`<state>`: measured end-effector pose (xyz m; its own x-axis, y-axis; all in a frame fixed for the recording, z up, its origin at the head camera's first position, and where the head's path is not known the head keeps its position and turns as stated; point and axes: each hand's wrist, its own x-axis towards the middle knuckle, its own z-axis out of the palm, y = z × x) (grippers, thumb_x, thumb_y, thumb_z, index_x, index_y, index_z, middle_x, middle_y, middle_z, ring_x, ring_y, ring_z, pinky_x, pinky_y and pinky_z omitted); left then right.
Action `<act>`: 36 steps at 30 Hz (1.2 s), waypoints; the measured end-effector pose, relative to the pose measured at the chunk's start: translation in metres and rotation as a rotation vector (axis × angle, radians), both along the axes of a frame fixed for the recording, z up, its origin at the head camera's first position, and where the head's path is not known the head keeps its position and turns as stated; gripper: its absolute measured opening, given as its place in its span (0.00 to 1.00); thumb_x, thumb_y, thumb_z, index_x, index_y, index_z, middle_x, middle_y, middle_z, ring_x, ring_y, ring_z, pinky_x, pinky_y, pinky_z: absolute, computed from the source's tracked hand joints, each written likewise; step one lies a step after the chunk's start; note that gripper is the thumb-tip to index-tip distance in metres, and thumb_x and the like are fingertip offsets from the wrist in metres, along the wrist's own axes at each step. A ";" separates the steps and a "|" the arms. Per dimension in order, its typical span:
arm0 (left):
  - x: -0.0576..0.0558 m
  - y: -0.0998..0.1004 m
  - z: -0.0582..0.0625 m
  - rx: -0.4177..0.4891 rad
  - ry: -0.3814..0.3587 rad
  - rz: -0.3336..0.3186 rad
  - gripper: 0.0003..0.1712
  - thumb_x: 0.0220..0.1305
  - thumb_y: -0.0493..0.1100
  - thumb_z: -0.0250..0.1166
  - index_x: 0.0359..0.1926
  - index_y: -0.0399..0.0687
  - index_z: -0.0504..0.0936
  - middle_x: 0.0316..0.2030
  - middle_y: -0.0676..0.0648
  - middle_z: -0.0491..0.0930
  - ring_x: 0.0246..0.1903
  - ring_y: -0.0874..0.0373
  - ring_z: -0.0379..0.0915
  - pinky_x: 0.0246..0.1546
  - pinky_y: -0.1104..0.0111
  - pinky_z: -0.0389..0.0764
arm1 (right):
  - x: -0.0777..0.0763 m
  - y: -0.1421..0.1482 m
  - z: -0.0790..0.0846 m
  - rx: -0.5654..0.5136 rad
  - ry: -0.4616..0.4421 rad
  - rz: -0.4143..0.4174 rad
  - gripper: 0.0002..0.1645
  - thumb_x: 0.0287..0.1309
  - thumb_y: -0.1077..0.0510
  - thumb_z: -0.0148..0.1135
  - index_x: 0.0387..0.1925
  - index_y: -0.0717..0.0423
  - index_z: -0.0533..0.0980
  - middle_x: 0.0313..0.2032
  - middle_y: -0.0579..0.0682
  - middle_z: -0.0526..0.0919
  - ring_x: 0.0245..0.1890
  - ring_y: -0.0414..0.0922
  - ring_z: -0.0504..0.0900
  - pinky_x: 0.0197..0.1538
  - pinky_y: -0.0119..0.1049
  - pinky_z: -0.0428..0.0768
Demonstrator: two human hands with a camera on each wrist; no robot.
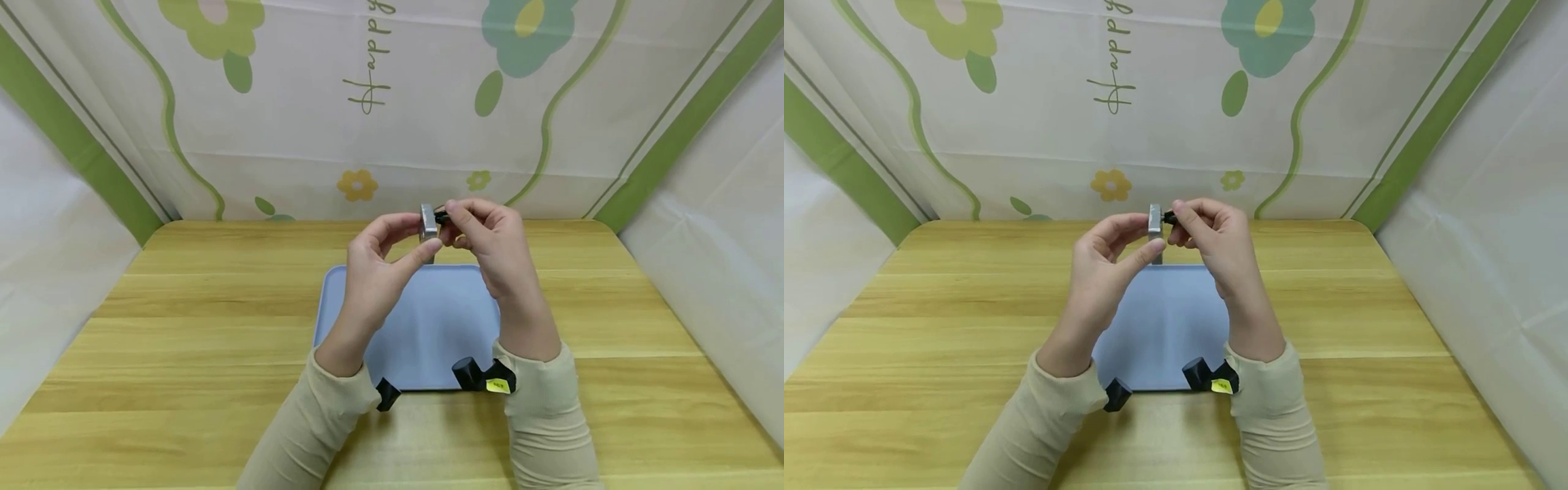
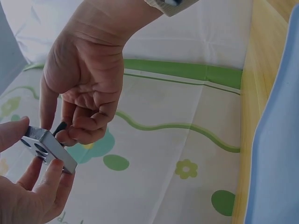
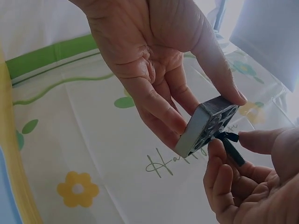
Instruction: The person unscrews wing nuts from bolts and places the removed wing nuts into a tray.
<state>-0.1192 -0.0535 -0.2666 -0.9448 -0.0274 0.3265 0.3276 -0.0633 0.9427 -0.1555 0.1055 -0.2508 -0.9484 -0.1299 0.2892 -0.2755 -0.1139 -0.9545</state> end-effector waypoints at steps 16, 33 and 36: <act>-0.001 0.000 0.002 0.012 0.002 0.003 0.19 0.57 0.35 0.74 0.50 0.38 0.81 0.49 0.44 0.82 0.52 0.58 0.78 0.45 0.68 0.87 | -0.001 0.007 0.001 -0.015 0.049 0.068 0.14 0.64 0.69 0.61 0.34 0.48 0.87 0.31 0.43 0.88 0.34 0.40 0.86 0.48 0.31 0.85; -0.002 0.000 0.002 0.023 -0.001 0.002 0.19 0.57 0.34 0.73 0.50 0.37 0.81 0.49 0.43 0.82 0.53 0.58 0.78 0.44 0.69 0.87 | 0.002 0.006 0.004 0.103 0.146 0.018 0.13 0.58 0.73 0.65 0.42 0.58 0.82 0.38 0.41 0.85 0.42 0.42 0.81 0.48 0.31 0.79; -0.001 0.000 0.002 0.018 -0.003 0.001 0.19 0.58 0.35 0.73 0.50 0.37 0.81 0.49 0.43 0.82 0.53 0.57 0.78 0.45 0.69 0.87 | 0.002 0.005 0.004 0.127 0.174 0.012 0.15 0.57 0.76 0.63 0.41 0.56 0.81 0.38 0.42 0.83 0.43 0.42 0.81 0.49 0.31 0.80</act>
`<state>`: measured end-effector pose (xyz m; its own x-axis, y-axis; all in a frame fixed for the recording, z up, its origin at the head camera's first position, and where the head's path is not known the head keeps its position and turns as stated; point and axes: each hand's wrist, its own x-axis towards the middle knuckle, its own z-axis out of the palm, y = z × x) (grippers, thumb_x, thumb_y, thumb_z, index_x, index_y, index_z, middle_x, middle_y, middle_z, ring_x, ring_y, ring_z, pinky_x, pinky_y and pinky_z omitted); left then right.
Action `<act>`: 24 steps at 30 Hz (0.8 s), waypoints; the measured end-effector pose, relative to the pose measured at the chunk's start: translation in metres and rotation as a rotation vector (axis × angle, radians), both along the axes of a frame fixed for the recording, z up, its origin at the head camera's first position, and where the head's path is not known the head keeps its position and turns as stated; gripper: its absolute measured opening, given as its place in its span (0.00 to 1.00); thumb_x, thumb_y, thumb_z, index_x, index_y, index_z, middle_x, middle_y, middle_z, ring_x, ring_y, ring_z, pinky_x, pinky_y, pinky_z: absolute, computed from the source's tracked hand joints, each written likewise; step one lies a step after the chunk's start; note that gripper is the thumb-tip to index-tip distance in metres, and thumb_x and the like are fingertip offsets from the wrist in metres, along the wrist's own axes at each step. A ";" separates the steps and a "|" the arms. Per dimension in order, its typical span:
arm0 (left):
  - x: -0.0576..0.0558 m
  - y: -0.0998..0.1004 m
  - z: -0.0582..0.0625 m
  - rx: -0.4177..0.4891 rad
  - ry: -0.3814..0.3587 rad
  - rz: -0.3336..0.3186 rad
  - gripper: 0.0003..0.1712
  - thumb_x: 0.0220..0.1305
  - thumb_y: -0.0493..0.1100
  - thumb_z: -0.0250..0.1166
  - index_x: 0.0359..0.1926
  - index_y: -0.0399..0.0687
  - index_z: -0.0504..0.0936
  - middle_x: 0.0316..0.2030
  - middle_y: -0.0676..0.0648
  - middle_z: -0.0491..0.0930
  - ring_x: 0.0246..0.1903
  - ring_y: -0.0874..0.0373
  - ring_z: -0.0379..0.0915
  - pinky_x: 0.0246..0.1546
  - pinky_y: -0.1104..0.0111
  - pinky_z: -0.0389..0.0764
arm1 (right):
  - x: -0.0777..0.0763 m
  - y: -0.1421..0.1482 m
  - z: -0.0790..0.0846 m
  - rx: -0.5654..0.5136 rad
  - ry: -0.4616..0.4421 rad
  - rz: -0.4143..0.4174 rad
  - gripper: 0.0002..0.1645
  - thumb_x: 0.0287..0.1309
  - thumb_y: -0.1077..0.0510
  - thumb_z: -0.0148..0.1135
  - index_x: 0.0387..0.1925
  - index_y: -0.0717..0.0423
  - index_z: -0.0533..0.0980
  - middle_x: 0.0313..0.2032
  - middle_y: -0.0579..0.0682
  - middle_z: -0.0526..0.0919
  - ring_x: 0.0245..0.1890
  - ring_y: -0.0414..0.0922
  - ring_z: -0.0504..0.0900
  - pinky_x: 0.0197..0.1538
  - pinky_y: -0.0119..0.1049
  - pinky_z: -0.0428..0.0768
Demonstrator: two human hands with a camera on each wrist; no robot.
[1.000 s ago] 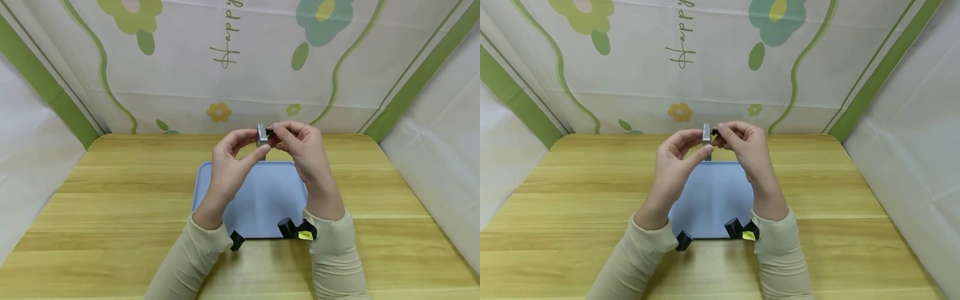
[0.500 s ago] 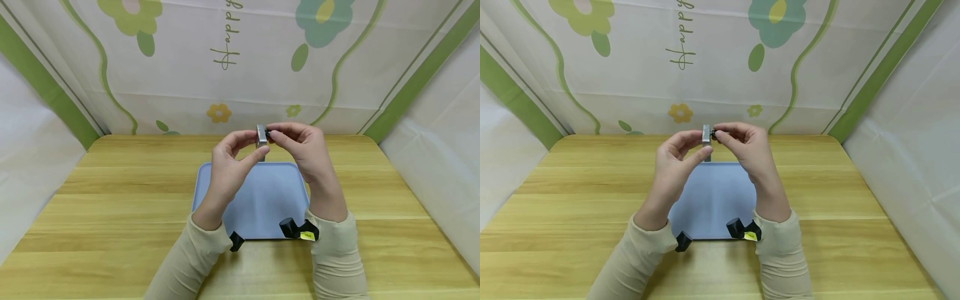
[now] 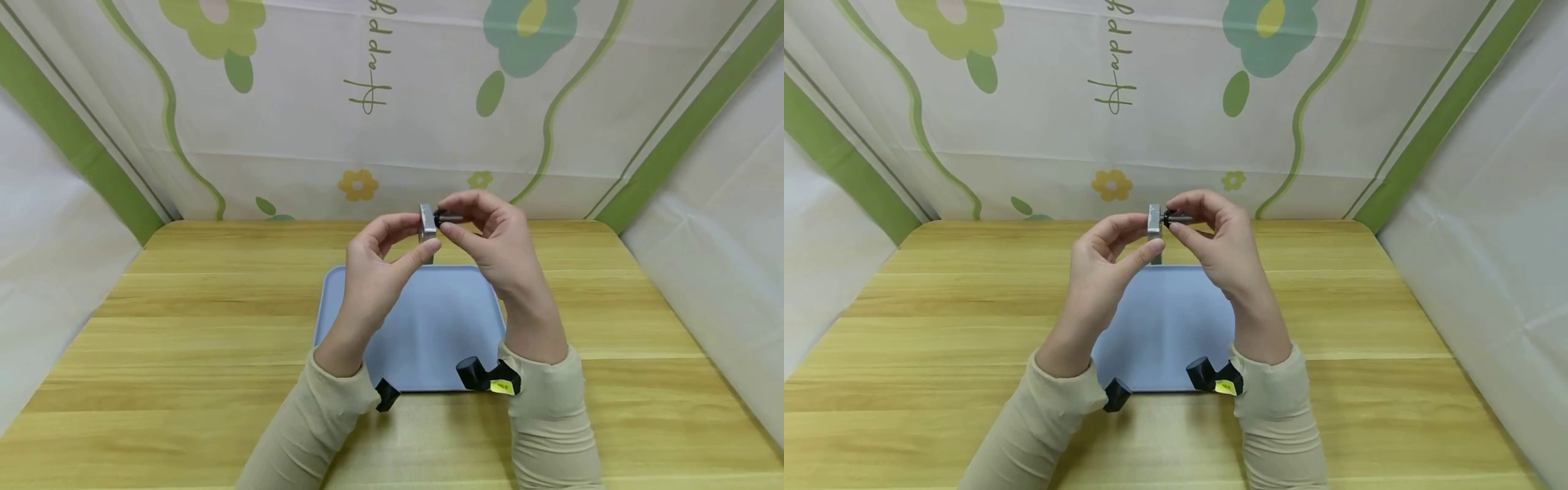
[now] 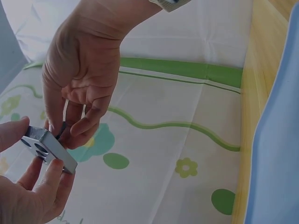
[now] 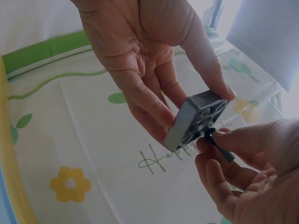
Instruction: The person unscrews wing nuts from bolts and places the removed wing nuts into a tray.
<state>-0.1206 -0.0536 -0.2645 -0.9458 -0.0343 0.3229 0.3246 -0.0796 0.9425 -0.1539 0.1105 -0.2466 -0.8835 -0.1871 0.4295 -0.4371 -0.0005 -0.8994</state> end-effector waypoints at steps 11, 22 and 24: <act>0.000 0.000 0.000 -0.015 -0.007 0.015 0.19 0.58 0.36 0.73 0.51 0.38 0.81 0.49 0.43 0.83 0.53 0.58 0.78 0.50 0.66 0.85 | 0.001 0.001 0.000 -0.108 -0.024 -0.070 0.11 0.65 0.67 0.60 0.37 0.48 0.82 0.36 0.43 0.83 0.38 0.42 0.79 0.42 0.29 0.80; 0.001 0.000 0.001 -0.016 -0.011 0.013 0.19 0.58 0.35 0.73 0.50 0.38 0.81 0.49 0.43 0.83 0.53 0.58 0.78 0.47 0.67 0.86 | 0.001 -0.001 0.002 -0.102 -0.181 -0.087 0.10 0.71 0.55 0.57 0.33 0.47 0.82 0.24 0.42 0.80 0.25 0.38 0.78 0.30 0.28 0.78; 0.001 0.000 0.001 -0.020 -0.007 0.007 0.19 0.58 0.36 0.73 0.51 0.38 0.81 0.49 0.43 0.83 0.53 0.58 0.78 0.46 0.69 0.86 | 0.001 -0.002 0.002 -0.101 -0.175 -0.071 0.11 0.71 0.56 0.56 0.33 0.47 0.82 0.23 0.43 0.80 0.24 0.39 0.77 0.29 0.28 0.76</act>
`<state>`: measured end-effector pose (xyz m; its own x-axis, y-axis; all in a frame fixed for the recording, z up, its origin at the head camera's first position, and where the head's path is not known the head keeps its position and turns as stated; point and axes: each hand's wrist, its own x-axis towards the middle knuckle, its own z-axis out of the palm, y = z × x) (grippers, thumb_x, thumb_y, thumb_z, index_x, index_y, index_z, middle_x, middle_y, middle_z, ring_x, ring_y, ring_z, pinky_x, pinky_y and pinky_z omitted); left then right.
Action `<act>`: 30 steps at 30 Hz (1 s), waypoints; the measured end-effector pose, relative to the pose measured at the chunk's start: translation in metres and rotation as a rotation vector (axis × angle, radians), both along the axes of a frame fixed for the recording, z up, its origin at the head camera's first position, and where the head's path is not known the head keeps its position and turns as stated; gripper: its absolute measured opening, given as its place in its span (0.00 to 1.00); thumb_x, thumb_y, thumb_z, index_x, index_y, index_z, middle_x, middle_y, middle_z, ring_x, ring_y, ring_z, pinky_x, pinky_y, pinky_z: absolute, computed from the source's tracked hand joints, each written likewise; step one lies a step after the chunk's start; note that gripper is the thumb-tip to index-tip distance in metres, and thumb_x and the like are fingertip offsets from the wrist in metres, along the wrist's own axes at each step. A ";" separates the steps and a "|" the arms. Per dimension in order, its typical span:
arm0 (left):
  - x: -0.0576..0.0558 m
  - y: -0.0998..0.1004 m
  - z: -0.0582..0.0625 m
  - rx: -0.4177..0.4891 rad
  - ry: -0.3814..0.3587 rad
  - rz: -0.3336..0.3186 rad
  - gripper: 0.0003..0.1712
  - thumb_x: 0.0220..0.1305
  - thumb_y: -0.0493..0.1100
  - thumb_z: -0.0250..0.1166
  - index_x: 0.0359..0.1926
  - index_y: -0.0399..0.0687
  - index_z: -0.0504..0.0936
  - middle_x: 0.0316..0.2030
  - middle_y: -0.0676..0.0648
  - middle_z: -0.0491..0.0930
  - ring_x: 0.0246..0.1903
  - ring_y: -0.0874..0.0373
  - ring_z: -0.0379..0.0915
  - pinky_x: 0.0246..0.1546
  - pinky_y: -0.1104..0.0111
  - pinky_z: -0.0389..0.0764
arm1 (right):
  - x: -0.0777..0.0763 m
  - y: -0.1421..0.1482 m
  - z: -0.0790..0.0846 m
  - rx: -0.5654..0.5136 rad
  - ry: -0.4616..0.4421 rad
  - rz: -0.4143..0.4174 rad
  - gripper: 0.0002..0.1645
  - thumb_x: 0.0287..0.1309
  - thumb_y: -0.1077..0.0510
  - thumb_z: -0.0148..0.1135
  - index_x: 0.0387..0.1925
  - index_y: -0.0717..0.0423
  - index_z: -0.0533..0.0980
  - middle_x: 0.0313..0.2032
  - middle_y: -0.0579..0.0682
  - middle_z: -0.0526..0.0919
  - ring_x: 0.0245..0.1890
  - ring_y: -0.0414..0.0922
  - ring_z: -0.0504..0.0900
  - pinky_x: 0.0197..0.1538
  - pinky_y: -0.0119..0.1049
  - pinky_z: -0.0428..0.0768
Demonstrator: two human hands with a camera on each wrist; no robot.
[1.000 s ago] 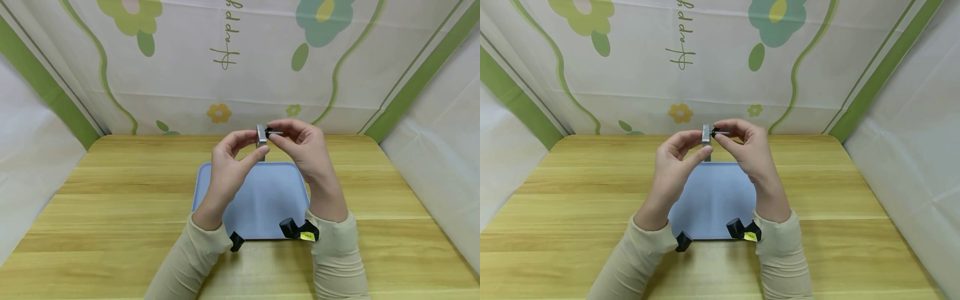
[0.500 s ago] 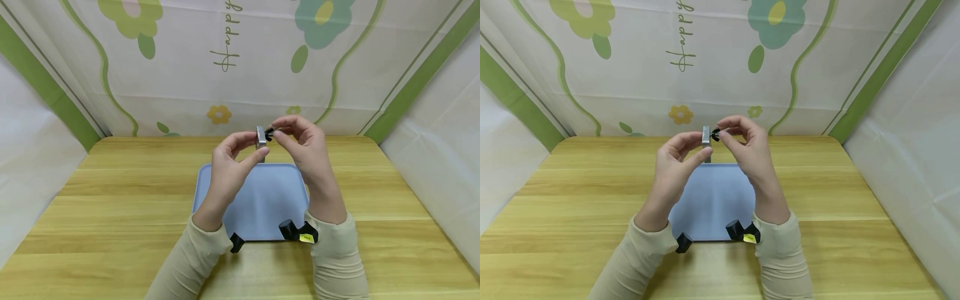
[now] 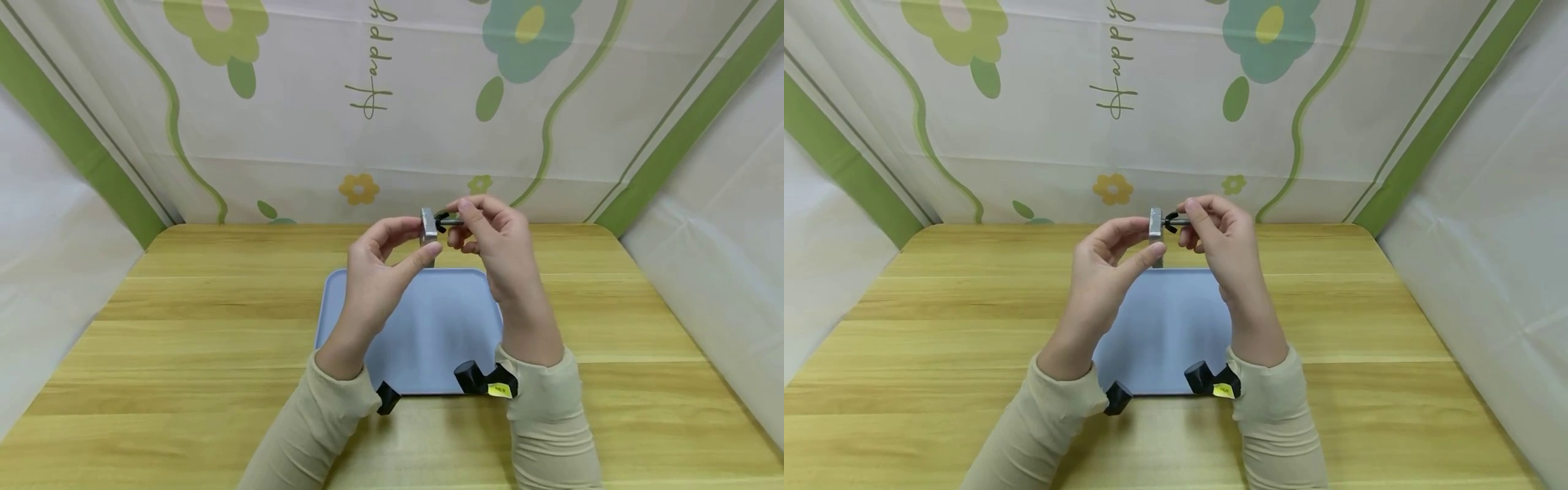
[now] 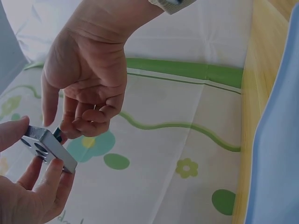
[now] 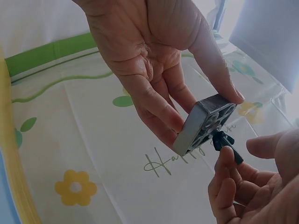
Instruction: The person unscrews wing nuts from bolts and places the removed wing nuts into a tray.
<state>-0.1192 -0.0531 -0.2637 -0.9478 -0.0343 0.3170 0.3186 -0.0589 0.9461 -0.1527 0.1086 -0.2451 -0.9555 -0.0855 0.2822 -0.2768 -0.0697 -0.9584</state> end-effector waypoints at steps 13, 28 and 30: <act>0.001 0.002 0.000 0.001 0.018 -0.024 0.20 0.58 0.34 0.73 0.51 0.37 0.81 0.50 0.42 0.82 0.54 0.57 0.78 0.44 0.67 0.87 | -0.001 -0.002 -0.003 0.000 0.020 0.013 0.13 0.72 0.57 0.55 0.32 0.47 0.82 0.24 0.43 0.79 0.23 0.39 0.76 0.28 0.27 0.74; 0.001 0.002 -0.001 0.005 0.014 -0.023 0.19 0.58 0.35 0.73 0.51 0.37 0.81 0.50 0.43 0.82 0.53 0.58 0.78 0.44 0.68 0.87 | -0.002 0.003 -0.001 0.000 0.011 0.059 0.16 0.67 0.64 0.59 0.27 0.46 0.84 0.24 0.42 0.83 0.26 0.37 0.81 0.33 0.27 0.81; 0.001 0.002 -0.001 0.006 0.012 -0.018 0.19 0.58 0.35 0.73 0.51 0.37 0.81 0.50 0.43 0.82 0.53 0.58 0.78 0.44 0.68 0.87 | -0.001 0.003 -0.001 -0.010 0.016 0.072 0.16 0.67 0.66 0.59 0.27 0.46 0.85 0.26 0.42 0.85 0.28 0.37 0.83 0.36 0.28 0.83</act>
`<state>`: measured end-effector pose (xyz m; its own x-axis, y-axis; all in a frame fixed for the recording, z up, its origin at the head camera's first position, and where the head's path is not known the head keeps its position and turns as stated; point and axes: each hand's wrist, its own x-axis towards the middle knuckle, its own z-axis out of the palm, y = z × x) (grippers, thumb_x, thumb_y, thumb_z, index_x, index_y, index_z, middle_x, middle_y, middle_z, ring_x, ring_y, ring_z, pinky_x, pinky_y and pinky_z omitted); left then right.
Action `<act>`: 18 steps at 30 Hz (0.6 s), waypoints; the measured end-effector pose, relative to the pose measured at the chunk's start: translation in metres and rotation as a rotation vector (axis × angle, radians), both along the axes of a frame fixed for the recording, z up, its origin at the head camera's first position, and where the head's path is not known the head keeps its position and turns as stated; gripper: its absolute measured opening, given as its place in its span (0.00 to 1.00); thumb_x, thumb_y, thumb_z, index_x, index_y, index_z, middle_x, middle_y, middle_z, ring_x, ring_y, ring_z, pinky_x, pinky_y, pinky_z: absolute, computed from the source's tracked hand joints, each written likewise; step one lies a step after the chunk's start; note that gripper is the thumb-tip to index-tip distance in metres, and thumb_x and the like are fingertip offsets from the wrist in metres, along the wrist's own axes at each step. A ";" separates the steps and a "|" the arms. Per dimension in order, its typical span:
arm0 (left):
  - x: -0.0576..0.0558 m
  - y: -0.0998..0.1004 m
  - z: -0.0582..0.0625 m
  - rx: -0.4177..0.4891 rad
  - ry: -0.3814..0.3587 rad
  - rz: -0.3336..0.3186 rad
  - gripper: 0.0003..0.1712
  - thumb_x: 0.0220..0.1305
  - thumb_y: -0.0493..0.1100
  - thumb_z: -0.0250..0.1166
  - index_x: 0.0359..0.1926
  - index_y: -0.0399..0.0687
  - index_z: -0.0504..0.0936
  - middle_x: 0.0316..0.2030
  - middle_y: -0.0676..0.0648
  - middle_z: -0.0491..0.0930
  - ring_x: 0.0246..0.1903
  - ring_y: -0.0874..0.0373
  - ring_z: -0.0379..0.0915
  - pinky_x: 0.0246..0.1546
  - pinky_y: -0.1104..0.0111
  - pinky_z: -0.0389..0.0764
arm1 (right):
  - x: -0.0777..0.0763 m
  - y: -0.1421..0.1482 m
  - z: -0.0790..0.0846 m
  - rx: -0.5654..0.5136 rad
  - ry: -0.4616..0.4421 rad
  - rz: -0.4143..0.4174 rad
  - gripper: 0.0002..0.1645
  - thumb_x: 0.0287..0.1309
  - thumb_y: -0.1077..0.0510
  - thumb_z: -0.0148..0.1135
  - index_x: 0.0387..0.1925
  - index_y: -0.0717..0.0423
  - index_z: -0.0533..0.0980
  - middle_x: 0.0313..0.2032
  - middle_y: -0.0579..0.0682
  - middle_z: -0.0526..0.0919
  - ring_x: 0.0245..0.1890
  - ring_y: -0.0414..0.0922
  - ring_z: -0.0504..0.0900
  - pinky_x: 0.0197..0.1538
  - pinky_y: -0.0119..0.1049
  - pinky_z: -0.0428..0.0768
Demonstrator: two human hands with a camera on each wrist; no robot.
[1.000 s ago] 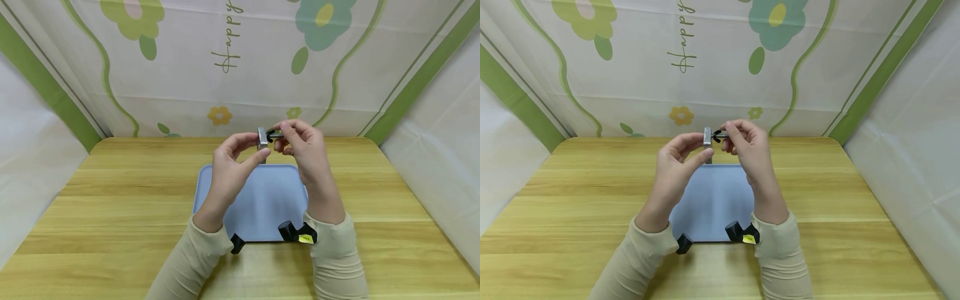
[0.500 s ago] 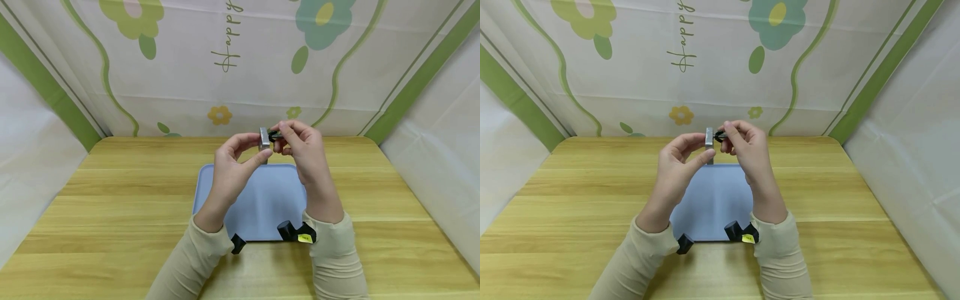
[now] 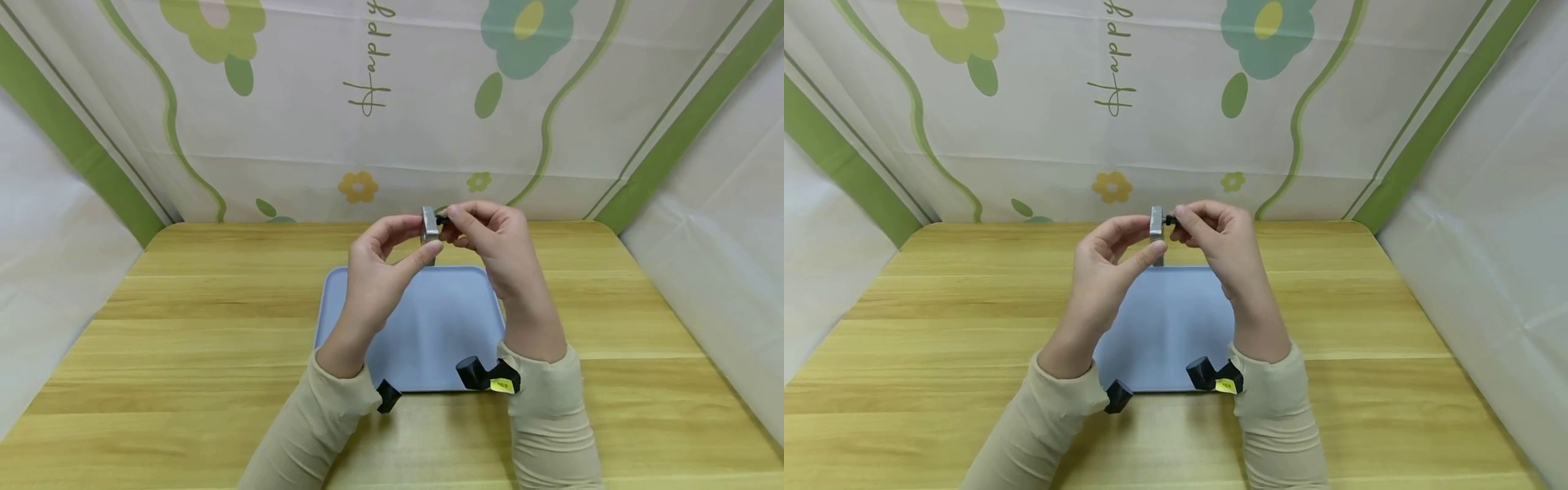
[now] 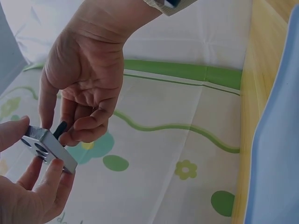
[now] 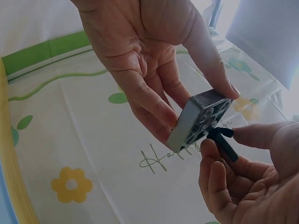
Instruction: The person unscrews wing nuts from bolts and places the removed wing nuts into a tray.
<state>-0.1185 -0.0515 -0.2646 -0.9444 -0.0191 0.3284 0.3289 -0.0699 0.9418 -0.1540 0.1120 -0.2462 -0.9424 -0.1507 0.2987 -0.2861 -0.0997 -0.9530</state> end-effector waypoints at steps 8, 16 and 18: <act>0.000 -0.001 0.001 -0.003 -0.003 0.012 0.19 0.58 0.36 0.73 0.51 0.38 0.81 0.50 0.44 0.82 0.53 0.58 0.78 0.48 0.67 0.86 | -0.001 0.001 0.000 -0.028 0.020 0.037 0.16 0.64 0.70 0.60 0.31 0.47 0.87 0.31 0.41 0.88 0.34 0.37 0.86 0.43 0.27 0.85; 0.000 -0.001 0.001 -0.004 -0.005 0.011 0.19 0.58 0.36 0.73 0.51 0.39 0.81 0.49 0.44 0.82 0.53 0.58 0.78 0.49 0.66 0.86 | 0.000 0.003 0.001 -0.015 0.063 0.052 0.18 0.60 0.73 0.62 0.36 0.47 0.86 0.35 0.41 0.86 0.37 0.38 0.82 0.46 0.27 0.83; 0.000 -0.001 0.001 -0.005 -0.003 0.013 0.19 0.58 0.36 0.73 0.51 0.38 0.81 0.49 0.44 0.82 0.52 0.58 0.78 0.49 0.66 0.85 | 0.000 0.003 0.001 -0.006 0.067 0.047 0.18 0.59 0.74 0.63 0.37 0.47 0.85 0.36 0.42 0.86 0.38 0.38 0.81 0.46 0.26 0.82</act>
